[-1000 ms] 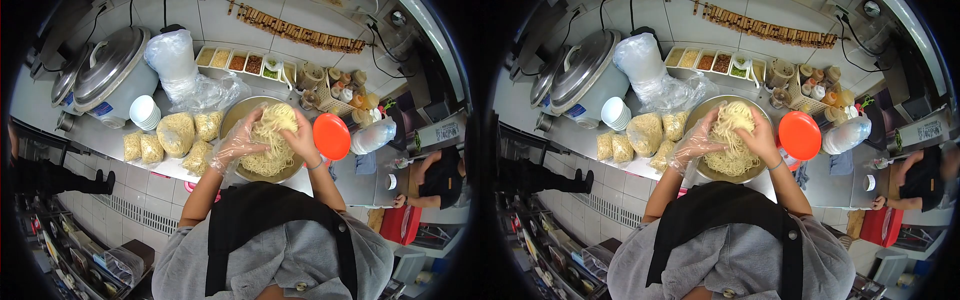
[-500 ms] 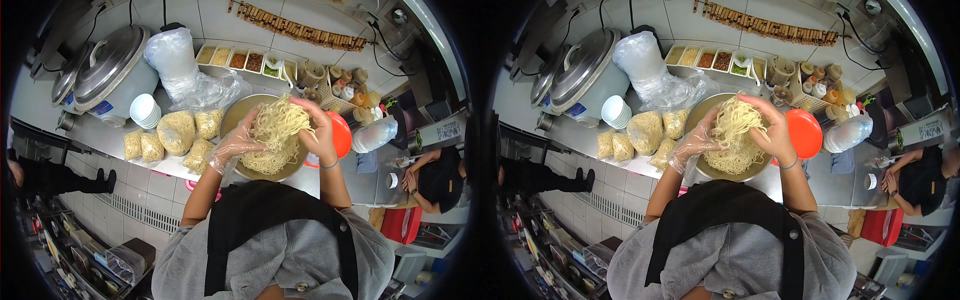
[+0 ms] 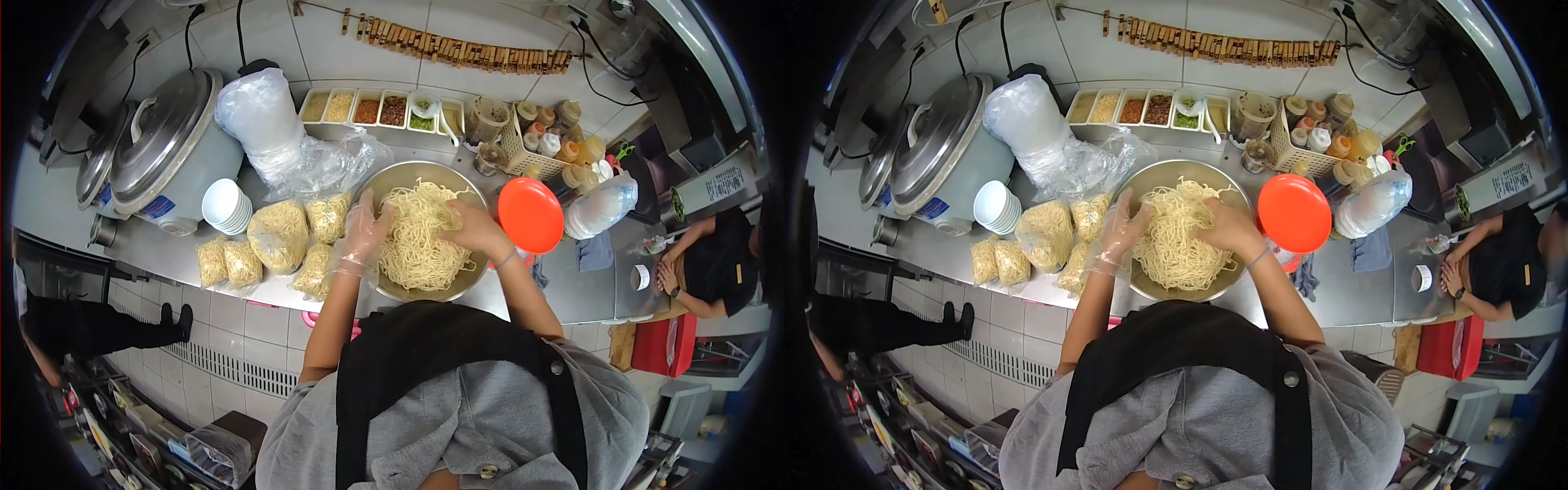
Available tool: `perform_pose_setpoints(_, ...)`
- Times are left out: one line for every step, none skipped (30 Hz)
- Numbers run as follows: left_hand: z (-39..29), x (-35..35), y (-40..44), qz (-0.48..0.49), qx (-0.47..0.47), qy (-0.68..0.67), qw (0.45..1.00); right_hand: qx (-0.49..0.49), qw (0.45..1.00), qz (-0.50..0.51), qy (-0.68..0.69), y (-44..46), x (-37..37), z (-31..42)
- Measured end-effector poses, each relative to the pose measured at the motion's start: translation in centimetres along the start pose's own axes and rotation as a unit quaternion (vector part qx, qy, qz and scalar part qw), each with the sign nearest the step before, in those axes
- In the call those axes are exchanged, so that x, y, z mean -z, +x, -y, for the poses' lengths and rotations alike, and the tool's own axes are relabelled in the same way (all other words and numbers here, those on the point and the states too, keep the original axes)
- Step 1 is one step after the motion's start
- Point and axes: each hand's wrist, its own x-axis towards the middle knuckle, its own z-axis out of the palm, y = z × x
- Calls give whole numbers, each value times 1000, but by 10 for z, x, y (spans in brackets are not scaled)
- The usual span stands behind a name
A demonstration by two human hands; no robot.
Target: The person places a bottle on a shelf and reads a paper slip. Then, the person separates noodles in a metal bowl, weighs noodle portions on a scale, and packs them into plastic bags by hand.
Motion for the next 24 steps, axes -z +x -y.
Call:
perform_pose_setpoints(2,-4,0,0,-3,-1,1000,-1,1000,-3,0,6,-10,-9)
perform_pose_setpoints(5,-8,-2,14,24,6,1000,-63,998,10,26,10,-21,-18)
perform_pose_setpoints(7,-12,-2,28,52,13,998,-124,990,25,54,15,-33,-26)
perform_pose_setpoints(7,-16,-1,28,51,13,998,-125,990,24,54,21,-46,-35)
perform_pose_setpoints(5,-22,0,133,80,-104,982,-79,992,-11,95,26,-60,-45)
perform_pose_setpoints(5,-28,1,235,108,-218,941,-34,989,-46,137,33,-74,-56)
perform_pose_setpoints(9,-39,9,261,174,-273,910,-38,984,-56,164,38,-79,-58)
perform_pose_setpoints(16,-47,9,261,174,-272,910,-38,984,-57,165,37,-82,-63)
perform_pose_setpoints(4,-42,5,288,212,-363,861,-61,937,-10,343,26,-71,-46)
perform_pose_setpoints(-3,-40,4,310,245,-450,800,-82,857,36,507,20,-63,-36)
perform_pose_setpoints(-2,-44,-1,310,243,-452,800,-101,836,80,533,24,-61,-40)
perform_pose_setpoints(-3,-46,-9,302,196,-527,770,-100,838,80,530,26,-61,-46)
perform_pose_setpoints(-5,-49,-13,291,146,-599,732,-116,812,121,559,29,-60,-52)
perform_pose_setpoints(-5,-49,-12,290,145,-601,731,-132,783,162,586,32,-60,-58)
perform_pose_setpoints(-20,-34,-13,294,157,-600,728,-132,784,163,584,29,-54,-53)
perform_pose_setpoints(-33,-21,-16,297,172,-598,724,-100,802,134,573,19,-42,-39)
perform_pose_setpoints(-43,-11,-16,295,175,-600,723,-67,818,106,561,11,-33,-28)
perform_pose_setpoints(-51,-2,-16,285,156,-584,744,-71,817,110,561,6,-27,-21)
perform_pose_setpoints(-53,3,-14,274,137,-566,765,-26,831,83,549,3,-21,-16)
perform_pose_setpoints(-50,6,-9,271,139,-567,765,22,843,55,535,3,-18,-13)
perform_pose_setpoints(-45,9,-3,249,97,-490,830,-5,869,57,491,5,-16,-19)
perform_pose_setpoints(-54,20,-2,225,53,-406,884,-3,869,60,491,5,-10,-18)
perform_pose_setpoints(-62,34,-5,249,85,-392,881,33,893,94,438,3,-3,-17)
perform_pose_setpoints(-62,39,-6,247,88,-393,881,68,912,127,383,1,2,-17)
